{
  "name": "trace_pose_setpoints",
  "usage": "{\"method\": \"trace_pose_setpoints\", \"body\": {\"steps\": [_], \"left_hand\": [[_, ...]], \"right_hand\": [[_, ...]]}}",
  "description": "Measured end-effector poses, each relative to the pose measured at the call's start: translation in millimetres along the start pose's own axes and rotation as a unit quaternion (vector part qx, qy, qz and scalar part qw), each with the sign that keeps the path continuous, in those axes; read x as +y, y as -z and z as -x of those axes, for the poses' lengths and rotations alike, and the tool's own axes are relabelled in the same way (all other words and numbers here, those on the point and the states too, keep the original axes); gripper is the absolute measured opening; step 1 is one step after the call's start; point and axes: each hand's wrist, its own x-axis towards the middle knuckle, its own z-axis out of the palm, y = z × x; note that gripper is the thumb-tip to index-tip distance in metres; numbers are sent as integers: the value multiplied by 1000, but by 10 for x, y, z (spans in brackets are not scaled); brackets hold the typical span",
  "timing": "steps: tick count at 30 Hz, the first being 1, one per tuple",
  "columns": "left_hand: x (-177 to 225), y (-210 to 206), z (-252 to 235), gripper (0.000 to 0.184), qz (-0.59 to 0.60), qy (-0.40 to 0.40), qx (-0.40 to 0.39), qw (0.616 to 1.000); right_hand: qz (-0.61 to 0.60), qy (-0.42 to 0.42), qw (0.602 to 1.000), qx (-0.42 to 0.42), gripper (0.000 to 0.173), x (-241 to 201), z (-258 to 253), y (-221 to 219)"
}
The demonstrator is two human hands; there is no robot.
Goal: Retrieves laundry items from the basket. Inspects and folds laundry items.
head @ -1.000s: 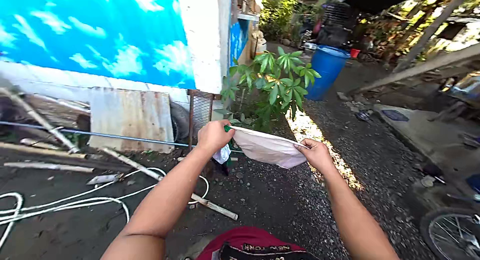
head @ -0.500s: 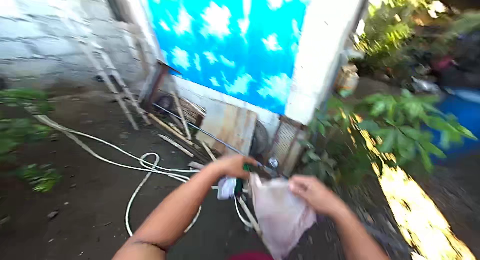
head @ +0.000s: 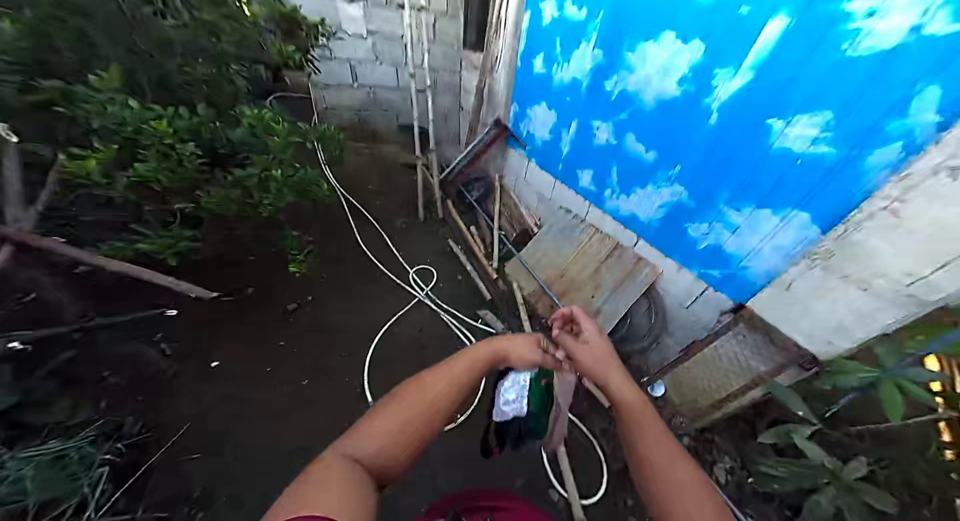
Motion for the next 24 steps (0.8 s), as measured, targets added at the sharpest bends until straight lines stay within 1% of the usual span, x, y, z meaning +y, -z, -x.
{"method": "trace_pose_setpoints", "body": {"steps": [2,3,4,6,7,8,9,11,12,14,17,19,20,21,23,24], "left_hand": [[-56,330,-77,28,19,11,17,1000],[-81,500,-125,28,36,18,24,999],[-105,685,-181,27,49,23,30,998],[-162,1079,-309,27,61,19,33,997],[-187,1273,-375,28,64,16,31,997],[-207,1469,-447,29,64,11,23,998],[-227,1652,-523,29,66,10,11,998],[-281,1947,-631,28,57,23,-8,998],[-288,2084,-682,28,46,30,-11,998],[-307,2357,-805,29,34,40,-7,999],[-511,2680,-1016,29,53,47,-14,997],[-629,2848,-1175,28,56,47,-19,997],[-672,2922,-1246,28,56,47,-24,997],[-724,2988,-1318,29,57,42,-30,997],[-858,3107,-1457,29,57,28,-42,997],[-929,3170,-1517,29,53,24,-52,997]], "right_hand": [[-66,-10,995,78,26,424,-240,-19],[-88,-23,992,89,25,670,-312,-20],[-102,-45,991,69,27,899,-370,-12],[-117,-80,990,-21,34,1232,-528,-61],[-129,-82,987,-59,40,1336,-653,-126],[-143,-73,984,-76,47,1412,-816,-203],[-160,-63,982,-77,53,1453,-1001,-280],[-189,-48,979,-57,53,1431,-1347,-433],[-189,-34,980,-45,50,1401,-1533,-462],[-169,-8,984,-50,41,1369,-1899,-434],[-172,16,980,-103,23,1459,-2212,-402],[-232,-8,962,-141,6,1507,-2279,-362],[-265,-22,952,-150,3,1535,-2291,-349],[-285,-41,946,-147,6,1575,-2307,-347],[-293,-79,945,-120,6,1665,-2373,-402],[-288,-97,946,-111,14,1720,-2437,-454]]}}
